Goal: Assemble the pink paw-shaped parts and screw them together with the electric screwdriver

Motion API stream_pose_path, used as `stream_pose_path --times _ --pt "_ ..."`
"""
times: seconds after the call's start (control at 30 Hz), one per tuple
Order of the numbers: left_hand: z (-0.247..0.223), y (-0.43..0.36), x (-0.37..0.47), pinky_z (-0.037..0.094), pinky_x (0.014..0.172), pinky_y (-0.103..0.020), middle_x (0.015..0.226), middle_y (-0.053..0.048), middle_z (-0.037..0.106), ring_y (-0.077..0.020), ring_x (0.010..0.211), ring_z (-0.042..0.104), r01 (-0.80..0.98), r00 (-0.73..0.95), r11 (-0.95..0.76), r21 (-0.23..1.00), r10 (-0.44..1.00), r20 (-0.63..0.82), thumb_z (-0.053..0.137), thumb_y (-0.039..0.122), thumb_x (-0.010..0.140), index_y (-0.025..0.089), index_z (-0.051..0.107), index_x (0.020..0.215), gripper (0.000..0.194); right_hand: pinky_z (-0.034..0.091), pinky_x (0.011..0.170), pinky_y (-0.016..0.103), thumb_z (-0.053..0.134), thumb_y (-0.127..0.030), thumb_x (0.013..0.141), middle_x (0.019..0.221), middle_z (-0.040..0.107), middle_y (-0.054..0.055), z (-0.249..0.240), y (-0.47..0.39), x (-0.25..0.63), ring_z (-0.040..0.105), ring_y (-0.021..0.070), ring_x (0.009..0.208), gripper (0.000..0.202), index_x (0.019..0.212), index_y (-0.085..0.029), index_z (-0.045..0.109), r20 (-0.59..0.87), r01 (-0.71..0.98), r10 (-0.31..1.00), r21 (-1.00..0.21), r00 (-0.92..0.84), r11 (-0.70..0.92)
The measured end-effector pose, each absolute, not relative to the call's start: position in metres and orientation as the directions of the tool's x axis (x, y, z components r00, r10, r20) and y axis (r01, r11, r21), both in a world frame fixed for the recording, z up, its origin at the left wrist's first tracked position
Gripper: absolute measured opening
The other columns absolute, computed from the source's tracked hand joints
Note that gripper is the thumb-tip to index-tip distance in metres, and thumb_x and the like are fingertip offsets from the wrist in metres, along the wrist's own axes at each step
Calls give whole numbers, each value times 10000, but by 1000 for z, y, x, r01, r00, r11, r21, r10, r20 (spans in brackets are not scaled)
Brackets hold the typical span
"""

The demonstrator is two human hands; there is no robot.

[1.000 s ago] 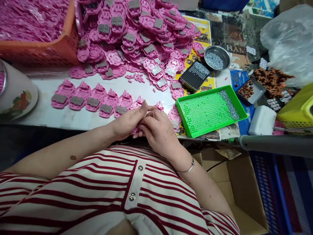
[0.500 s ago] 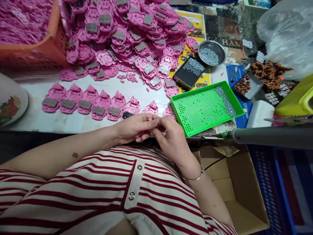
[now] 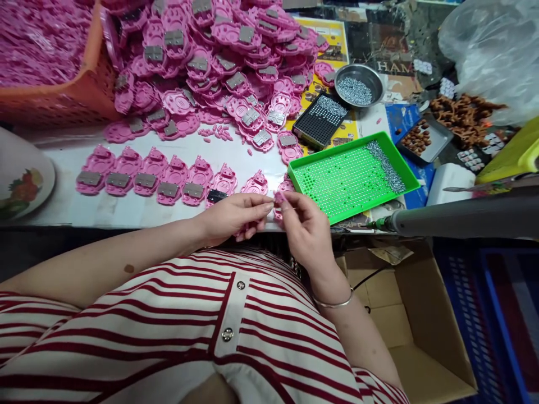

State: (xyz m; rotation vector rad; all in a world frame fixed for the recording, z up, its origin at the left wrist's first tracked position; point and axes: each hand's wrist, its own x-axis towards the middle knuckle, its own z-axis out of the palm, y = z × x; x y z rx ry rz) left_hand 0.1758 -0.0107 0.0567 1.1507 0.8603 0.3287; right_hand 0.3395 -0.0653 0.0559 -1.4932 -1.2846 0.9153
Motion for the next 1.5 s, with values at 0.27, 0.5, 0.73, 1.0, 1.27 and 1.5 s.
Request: stream_pose_path --times 0.27,0.5,0.73,1.0,1.27,1.5 --pt "65 -2 198 514 657 -333 992 -116 748 -284 882 715 657 750 -685 313 636 -183 532 428 962 196 623 1264 392 619 718 275 728 -344 827 989 725 -2 59 -66 355 691 108 751 211 1028 -277 718 92 82 929 -994 358 67" --pt "66 -6 189 519 603 -327 973 -128 734 -303 851 726 694 715 -706 140 654 -248 503 452 966 231 611 1256 380 599 806 310 755 -274 797 975 738 15 47 -76 357 701 143 874 206 995 -241 712 171 352 933 -935 316 52" --pt "72 -7 166 514 602 -328 996 -112 738 -305 854 726 713 687 -693 111 657 -311 500 429 965 277 585 1308 385 577 823 339 590 -189 899 974 731 61 33 -75 346 684 171 910 125 997 -208 666 434 815 901 -532 31 228" --pt "65 -6 155 496 640 -311 1010 -71 756 -275 884 723 706 705 -655 267 687 -179 524 446 958 269 637 1245 356 578 811 364 563 -175 902 1004 709 80 23 -70 337 670 188 935 140 1003 -219 650 436 809 899 -544 43 225" --pt "62 -5 150 488 792 -307 1036 -57 757 -222 964 696 544 669 -602 584 731 130 457 355 999 224 721 1110 315 581 776 308 637 -215 872 1014 674 45 39 -74 326 653 141 878 223 1093 -239 625 341 534 933 -813 113 233" --pt "68 -4 162 392 502 -185 538 46 522 -79 503 510 269 635 88 959 732 -246 523 365 952 156 686 786 313 597 766 303 693 -259 848 1047 660 48 38 -72 323 653 133 859 304 1136 -245 600 417 516 890 -812 185 273"
